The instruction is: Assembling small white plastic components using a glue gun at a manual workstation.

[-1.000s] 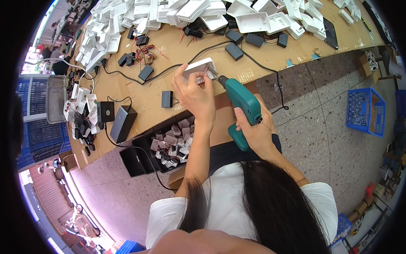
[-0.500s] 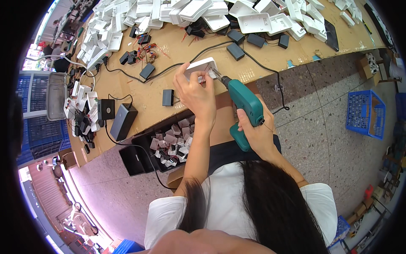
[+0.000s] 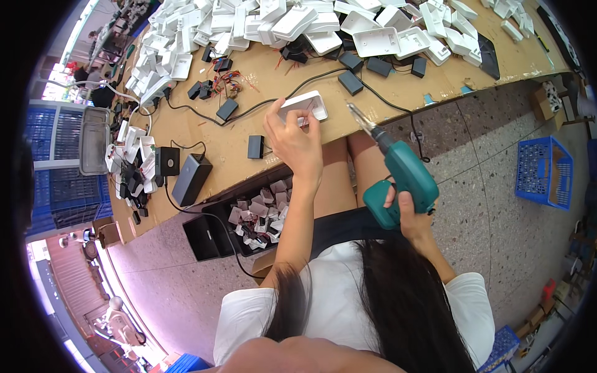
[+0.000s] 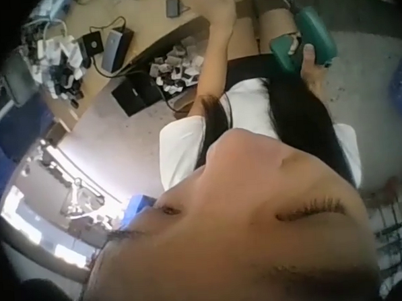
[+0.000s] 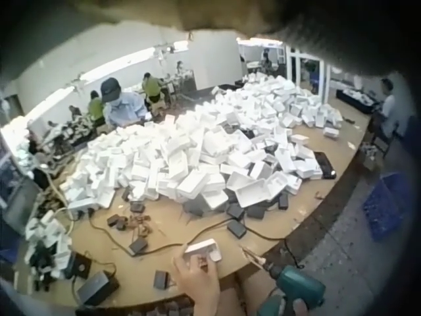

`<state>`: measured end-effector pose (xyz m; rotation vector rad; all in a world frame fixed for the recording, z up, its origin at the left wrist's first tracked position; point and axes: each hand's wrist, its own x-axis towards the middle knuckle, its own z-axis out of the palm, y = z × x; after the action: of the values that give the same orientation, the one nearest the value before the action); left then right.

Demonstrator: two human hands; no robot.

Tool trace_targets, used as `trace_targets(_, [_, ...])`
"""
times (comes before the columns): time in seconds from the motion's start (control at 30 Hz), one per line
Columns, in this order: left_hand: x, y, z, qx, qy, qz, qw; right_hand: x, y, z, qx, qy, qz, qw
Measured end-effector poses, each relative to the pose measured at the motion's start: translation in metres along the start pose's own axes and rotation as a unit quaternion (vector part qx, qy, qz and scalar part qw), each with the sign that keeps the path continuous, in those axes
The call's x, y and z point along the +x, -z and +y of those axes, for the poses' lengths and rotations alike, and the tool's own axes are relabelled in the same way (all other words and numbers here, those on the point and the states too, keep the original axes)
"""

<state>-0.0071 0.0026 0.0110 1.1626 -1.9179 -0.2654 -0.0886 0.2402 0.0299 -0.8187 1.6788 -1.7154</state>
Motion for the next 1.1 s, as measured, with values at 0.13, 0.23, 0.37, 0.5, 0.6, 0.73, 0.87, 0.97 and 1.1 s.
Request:
trace_targets(0.13, [0.001, 0.007, 0.001, -0.001, 0.003, -0.014, 1.000, -0.004, 0.016, 0.001, -0.002, 0.004, 0.034, 0.999])
trace_targets(0.23, [0.002, 0.022, -0.004, -0.046, -0.028, -0.026, 0.998, -0.005, 0.020, 0.003, 0.042, 0.015, 0.098, 0.994])
trace_targets(0.37, [0.017, 0.038, -0.023, 0.068, -0.124, -0.053, 0.989, -0.003, 0.029, 0.004, 0.024, 0.020, 0.117, 0.993])
trace_targets(0.5, [0.035, 0.048, -0.038, -0.028, -0.012, -0.204, 0.978, 0.000, 0.029, 0.006, 0.030, 0.021, 0.120, 0.992])
trace_targets(0.6, [0.055, 0.071, -0.052, -0.082, -0.014, -0.275, 0.958, 0.002, 0.026, 0.007, 0.021, 0.056, 0.108, 0.992])
trace_targets(0.73, [0.098, 0.159, -0.103, -0.356, 0.202, -0.294, 0.864, 0.008, 0.025, 0.006, 0.025, 0.064, 0.116, 0.991])
trace_targets(0.87, [0.138, 0.269, -0.178, -0.561, 0.270, -0.158, 0.767, 0.013, 0.028, 0.004, 0.031, 0.034, 0.092, 0.995])
trace_targets(0.97, [0.179, 0.341, -0.257, -0.517, 0.318, 0.003, 0.795, 0.015, 0.027, 0.004, 0.031, 0.027, 0.102, 0.994])
trace_targets(1.1, [0.257, 0.394, -0.365, -0.364, 0.392, 0.120, 0.837, 0.017, 0.027, 0.006, 0.039, 0.019, 0.114, 0.993])
